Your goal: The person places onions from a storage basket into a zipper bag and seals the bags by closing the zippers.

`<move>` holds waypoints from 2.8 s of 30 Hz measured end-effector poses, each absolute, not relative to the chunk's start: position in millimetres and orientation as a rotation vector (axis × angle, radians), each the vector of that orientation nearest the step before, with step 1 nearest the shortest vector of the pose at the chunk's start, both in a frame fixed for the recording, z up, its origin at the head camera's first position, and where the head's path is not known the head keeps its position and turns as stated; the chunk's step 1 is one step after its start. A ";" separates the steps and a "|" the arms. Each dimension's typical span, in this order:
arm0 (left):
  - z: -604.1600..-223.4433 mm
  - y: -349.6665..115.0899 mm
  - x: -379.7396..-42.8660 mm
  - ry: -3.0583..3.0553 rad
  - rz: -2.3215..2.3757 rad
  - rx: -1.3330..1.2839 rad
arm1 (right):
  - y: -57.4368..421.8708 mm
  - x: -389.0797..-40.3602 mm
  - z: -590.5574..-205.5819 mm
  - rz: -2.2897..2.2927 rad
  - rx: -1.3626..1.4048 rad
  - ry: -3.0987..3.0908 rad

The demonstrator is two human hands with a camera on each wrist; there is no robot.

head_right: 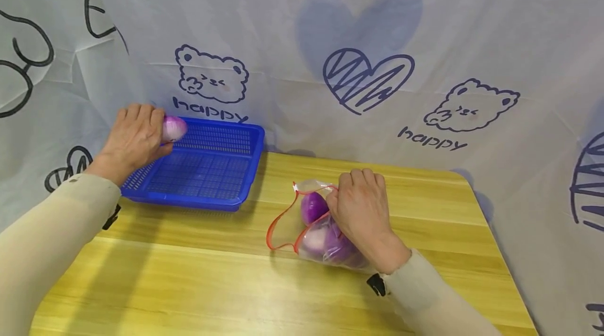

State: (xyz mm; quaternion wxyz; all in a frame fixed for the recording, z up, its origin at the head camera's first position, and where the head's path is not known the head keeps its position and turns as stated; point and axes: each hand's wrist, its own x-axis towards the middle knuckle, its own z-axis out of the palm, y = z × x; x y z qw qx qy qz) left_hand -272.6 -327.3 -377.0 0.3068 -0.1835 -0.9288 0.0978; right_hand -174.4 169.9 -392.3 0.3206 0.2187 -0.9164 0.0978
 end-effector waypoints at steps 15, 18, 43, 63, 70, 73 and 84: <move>-372.6 -305.7 -261.0 -2.249 0.170 -0.609 | 167.7 -173.5 -388.8 0.263 0.580 -2.403; -372.8 -298.2 -258.1 -2.202 0.151 -0.620 | 168.1 -173.1 -387.4 0.263 0.574 -2.407; -373.4 -210.9 -218.7 -2.083 -0.068 -0.809 | 161.8 -176.3 -370.7 0.265 0.588 -2.376; -414.1 -121.2 -179.4 -2.121 -0.155 -1.048 | 155.8 -178.8 -366.9 0.178 0.714 -2.299; -425.8 -93.9 -181.9 -2.133 -0.131 -1.088 | 156.3 -179.2 -368.0 0.211 0.706 -2.312; -428.0 -80.6 -184.3 -2.148 -0.127 -1.100 | 156.4 -179.0 -368.8 0.225 0.696 -2.317; -437.3 -39.7 -195.9 -2.103 -0.131 -1.064 | 157.0 -174.3 -369.9 0.253 0.654 -2.346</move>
